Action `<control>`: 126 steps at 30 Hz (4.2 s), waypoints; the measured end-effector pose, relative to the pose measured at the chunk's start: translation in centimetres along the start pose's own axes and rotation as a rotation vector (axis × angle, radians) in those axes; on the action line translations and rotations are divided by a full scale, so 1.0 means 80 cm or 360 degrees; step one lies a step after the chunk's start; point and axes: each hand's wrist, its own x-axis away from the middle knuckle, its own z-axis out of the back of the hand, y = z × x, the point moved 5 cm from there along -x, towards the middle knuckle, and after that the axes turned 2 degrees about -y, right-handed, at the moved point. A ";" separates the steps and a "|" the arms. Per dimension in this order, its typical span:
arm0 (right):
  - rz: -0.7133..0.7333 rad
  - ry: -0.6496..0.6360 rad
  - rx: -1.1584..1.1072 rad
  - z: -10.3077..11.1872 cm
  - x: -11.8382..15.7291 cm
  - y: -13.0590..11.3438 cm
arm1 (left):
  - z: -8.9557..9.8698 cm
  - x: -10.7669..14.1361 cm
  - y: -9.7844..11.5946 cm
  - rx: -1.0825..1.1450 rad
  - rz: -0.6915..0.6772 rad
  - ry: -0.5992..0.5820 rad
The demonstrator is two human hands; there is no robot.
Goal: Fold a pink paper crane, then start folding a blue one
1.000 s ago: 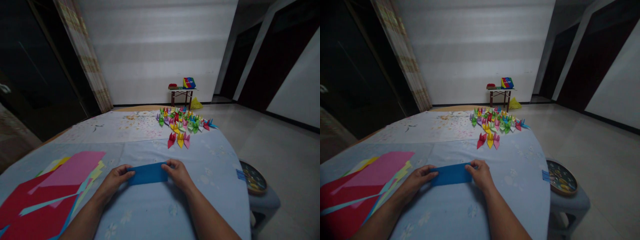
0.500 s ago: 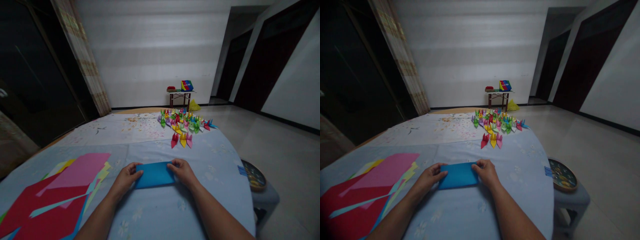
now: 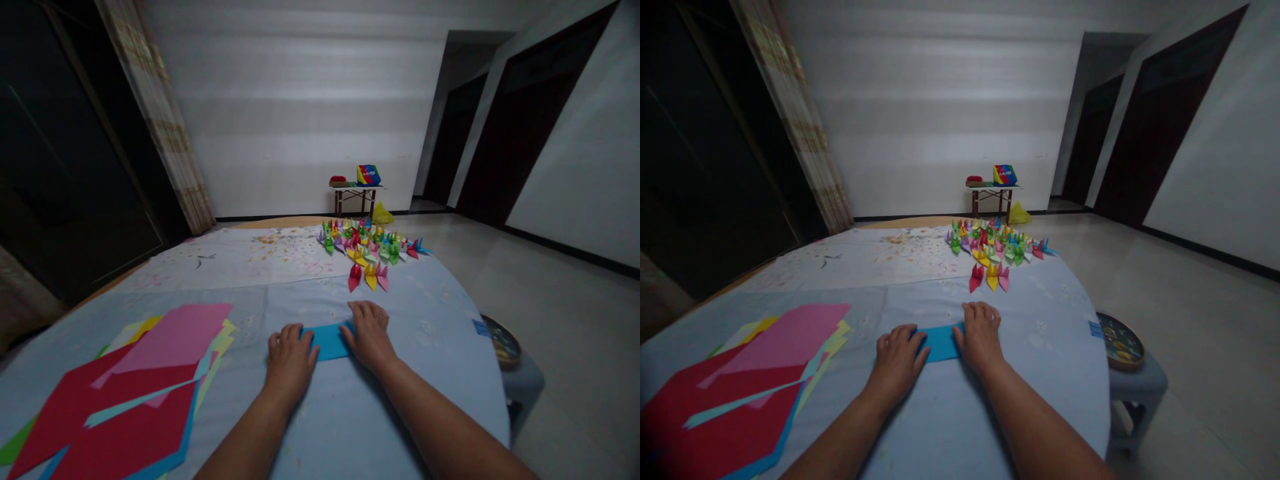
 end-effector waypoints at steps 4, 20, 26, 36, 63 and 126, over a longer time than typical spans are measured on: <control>0.0244 -0.0141 0.0035 -0.008 0.012 -0.024 | -0.011 0.004 -0.003 -0.0108 -0.0001 0.0041; 0.0183 -0.0427 -0.0013 -0.007 0.001 0.002 | 0.024 0.017 -0.048 0.0239 -0.0123 0.0139; 0.0031 -0.0642 -0.0009 -0.004 -0.003 0.002 | 0.015 0.028 -0.013 0.0454 -0.0455 -0.0139; 0.0136 -0.0873 -0.0574 0.002 -0.008 -0.006 | 0.006 0.014 -0.015 0.0538 -0.0453 -0.0203; 0.0710 -0.0808 -0.1025 0.036 0.006 -0.028 | 0.012 0.011 -0.025 0.0904 -0.0352 -0.0259; 0.0118 -0.0555 -0.0500 -0.025 0.000 -0.022 | 0.012 0.013 -0.015 0.0447 -0.0120 -0.0463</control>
